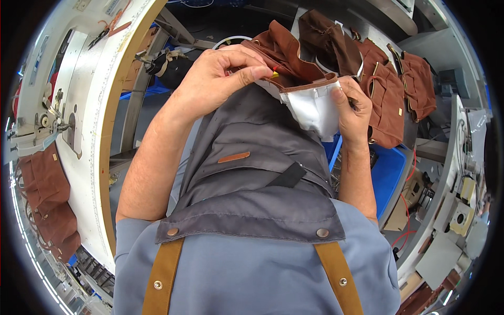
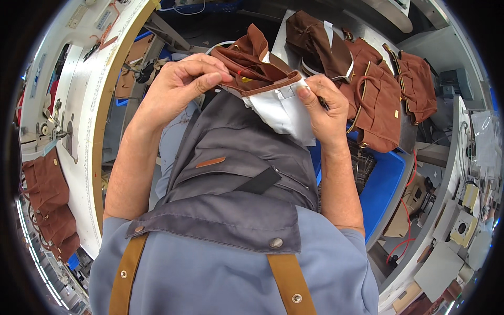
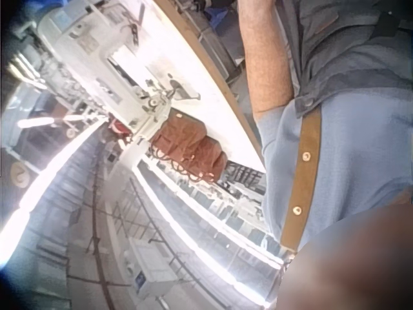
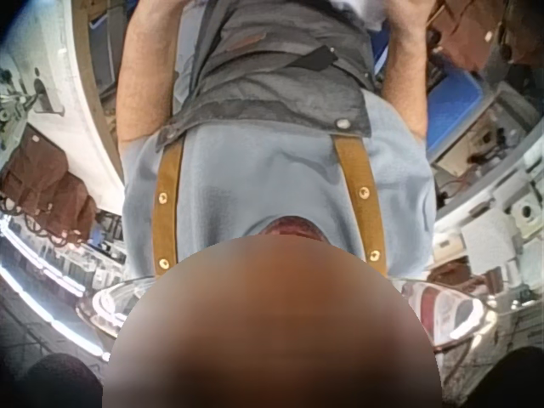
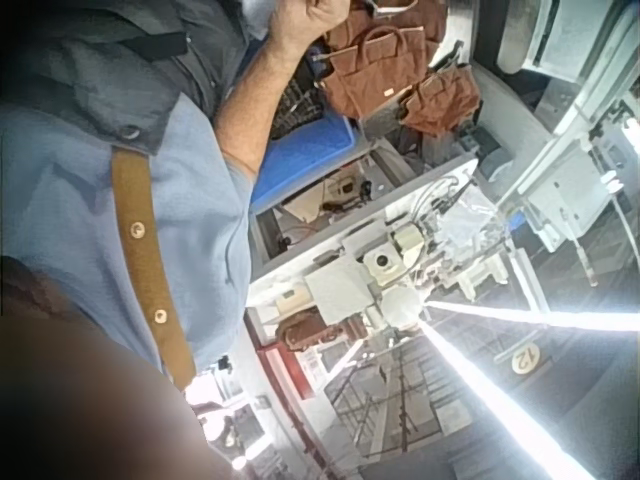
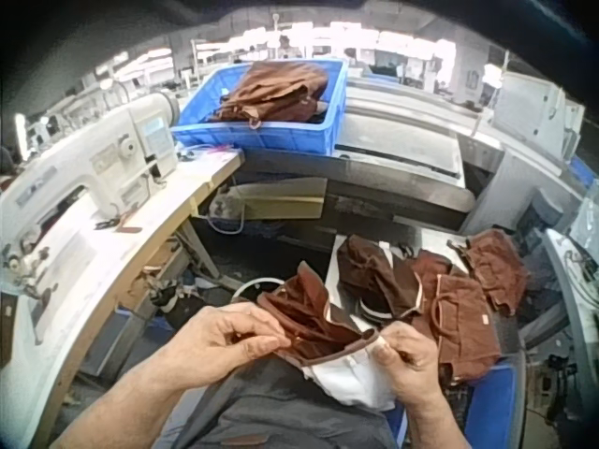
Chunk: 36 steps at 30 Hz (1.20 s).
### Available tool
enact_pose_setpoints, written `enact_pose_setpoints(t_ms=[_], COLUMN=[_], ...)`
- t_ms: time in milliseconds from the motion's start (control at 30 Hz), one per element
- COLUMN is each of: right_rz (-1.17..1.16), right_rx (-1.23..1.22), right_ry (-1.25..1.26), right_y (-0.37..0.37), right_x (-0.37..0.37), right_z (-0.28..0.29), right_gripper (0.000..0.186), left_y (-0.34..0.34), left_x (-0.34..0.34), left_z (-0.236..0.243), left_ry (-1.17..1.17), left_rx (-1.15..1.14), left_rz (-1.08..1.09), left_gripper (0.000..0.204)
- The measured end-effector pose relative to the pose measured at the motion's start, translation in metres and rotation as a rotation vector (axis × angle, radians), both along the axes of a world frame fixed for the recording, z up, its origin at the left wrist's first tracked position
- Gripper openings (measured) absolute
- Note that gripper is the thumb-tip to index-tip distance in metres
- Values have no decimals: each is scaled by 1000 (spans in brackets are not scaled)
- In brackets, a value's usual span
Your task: Inspecting and trimming threads from the interior and exterior of a leather bag during the finishing process.
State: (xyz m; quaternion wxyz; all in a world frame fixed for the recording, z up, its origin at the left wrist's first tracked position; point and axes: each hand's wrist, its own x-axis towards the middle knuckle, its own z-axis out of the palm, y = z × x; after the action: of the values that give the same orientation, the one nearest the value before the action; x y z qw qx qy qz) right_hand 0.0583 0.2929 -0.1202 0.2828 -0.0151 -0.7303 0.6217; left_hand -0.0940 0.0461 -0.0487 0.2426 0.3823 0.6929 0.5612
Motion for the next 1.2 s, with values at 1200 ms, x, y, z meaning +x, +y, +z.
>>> enact_pose_setpoints(t_ms=[1200], right_rz=[73], right_rx=[105], right_ry=[-14], right_y=[-2], right_x=[-1], right_z=[1], right_gripper=[15], left_y=[-7], left_x=[49], left_z=[-16], left_ry=[911], left_rx=[70], left_rz=[441], left_gripper=[18])
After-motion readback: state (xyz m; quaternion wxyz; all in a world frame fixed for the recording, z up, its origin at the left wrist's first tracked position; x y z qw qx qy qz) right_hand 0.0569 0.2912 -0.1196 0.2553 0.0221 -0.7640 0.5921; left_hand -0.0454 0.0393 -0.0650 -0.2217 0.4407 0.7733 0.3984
